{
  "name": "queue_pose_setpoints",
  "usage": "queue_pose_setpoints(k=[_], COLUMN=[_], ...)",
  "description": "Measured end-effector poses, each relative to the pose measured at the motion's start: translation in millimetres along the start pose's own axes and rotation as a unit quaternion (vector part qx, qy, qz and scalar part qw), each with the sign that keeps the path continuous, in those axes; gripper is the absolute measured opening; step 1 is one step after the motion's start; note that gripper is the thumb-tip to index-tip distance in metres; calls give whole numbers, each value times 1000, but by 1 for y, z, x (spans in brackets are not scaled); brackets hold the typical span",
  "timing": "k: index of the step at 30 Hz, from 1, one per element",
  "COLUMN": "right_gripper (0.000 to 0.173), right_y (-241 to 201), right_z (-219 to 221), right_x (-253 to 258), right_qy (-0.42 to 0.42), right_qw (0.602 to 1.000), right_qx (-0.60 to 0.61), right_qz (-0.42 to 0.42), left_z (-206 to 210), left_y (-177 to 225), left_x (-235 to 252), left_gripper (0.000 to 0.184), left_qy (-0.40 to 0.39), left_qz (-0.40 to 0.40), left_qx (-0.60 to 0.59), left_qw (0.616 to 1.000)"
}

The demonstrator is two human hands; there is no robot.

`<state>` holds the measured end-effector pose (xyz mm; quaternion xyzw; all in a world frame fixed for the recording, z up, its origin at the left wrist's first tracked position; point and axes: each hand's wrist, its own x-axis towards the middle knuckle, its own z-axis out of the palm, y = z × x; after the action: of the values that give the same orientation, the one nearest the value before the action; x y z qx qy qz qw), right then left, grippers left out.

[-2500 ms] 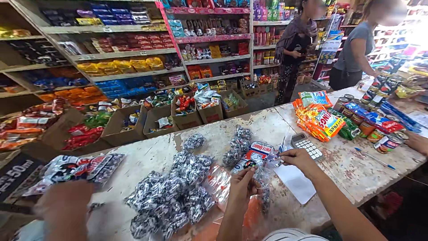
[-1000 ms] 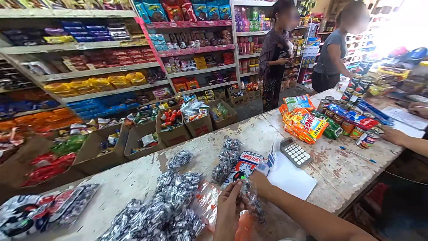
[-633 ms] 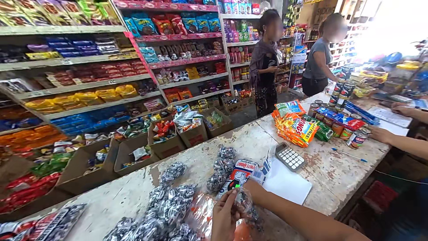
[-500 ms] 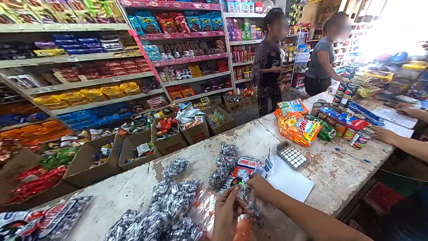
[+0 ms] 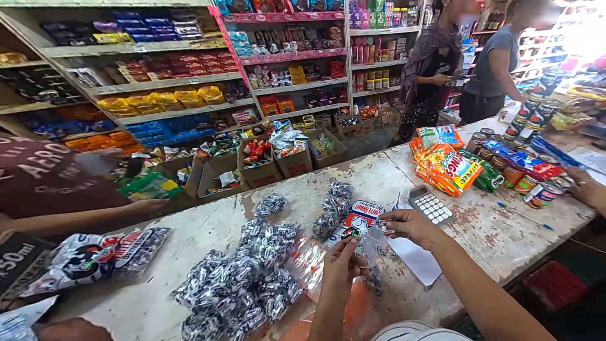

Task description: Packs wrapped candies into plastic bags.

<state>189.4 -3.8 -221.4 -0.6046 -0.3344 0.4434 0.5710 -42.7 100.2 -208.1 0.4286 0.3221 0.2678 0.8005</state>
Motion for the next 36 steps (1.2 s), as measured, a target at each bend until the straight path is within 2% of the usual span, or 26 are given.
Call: queue_pose_setpoints(k=[4, 7, 10, 12, 14, 17, 21, 24, 26, 28, 29, 31, 33, 36], right_gripper=[27, 22, 16, 17, 22, 28, 11, 10, 23, 42, 43, 33, 23, 17], right_y=[-26, -38, -37, -40, -48, -58, -57, -40, -11, 34, 59, 82, 79, 71], right_z=[18, 38, 52, 62, 70, 75, 59, 34, 25, 25, 27, 31, 32, 38], right_x=[-17, -25, -20, -16, -15, -18, -14, 2, 14, 22, 25, 28, 33, 48], right_qy=[-72, -94, -79, -81, -86, -63, -14, -23, -68, -61, -36, -16, -10, 36], right_qw=[996, 977, 906, 866, 861, 892, 895, 867, 841, 836, 836, 838, 845, 843], right_qx=[-19, -161, -392, -477, -486, -429, -420, -493, -537, -544, -548, -546, -534, -526], right_qz=[-54, -105, -142, -128, -118, -130, -149, -70, 0, 26, 13, -1, -21, -101], left_z=[-1, -2, -2, -2, -2, -3, -3, -3, -3, -3, -3, -2, -2, -3], left_y=[1, -1, -3, -4, -4, 0, 5, 9, 12, 13, 13, 13, 12, 9], left_x=[1, 1, 2, 2, 3, 2, 0, -1, -2, -2, -2, -2, -1, 0], left_gripper=[21, 21, 20, 21, 23, 24, 22, 21, 22, 23, 23, 23, 23, 23], left_qy=[-2, -13, -26, -30, -26, -9, -6, 8, 26, 36, 39, 45, 44, 30], left_qz=[1, 5, 7, 7, 9, 15, 17, 24, 32, 40, 41, 41, 42, 44], left_qx=[-3, 5, 9, 10, 4, -5, 4, 7, 11, 11, 9, 4, 1, 5], left_qw=[1000, 1000, 1000, 999, 1000, 1000, 1000, 1000, 999, 998, 998, 998, 998, 999])
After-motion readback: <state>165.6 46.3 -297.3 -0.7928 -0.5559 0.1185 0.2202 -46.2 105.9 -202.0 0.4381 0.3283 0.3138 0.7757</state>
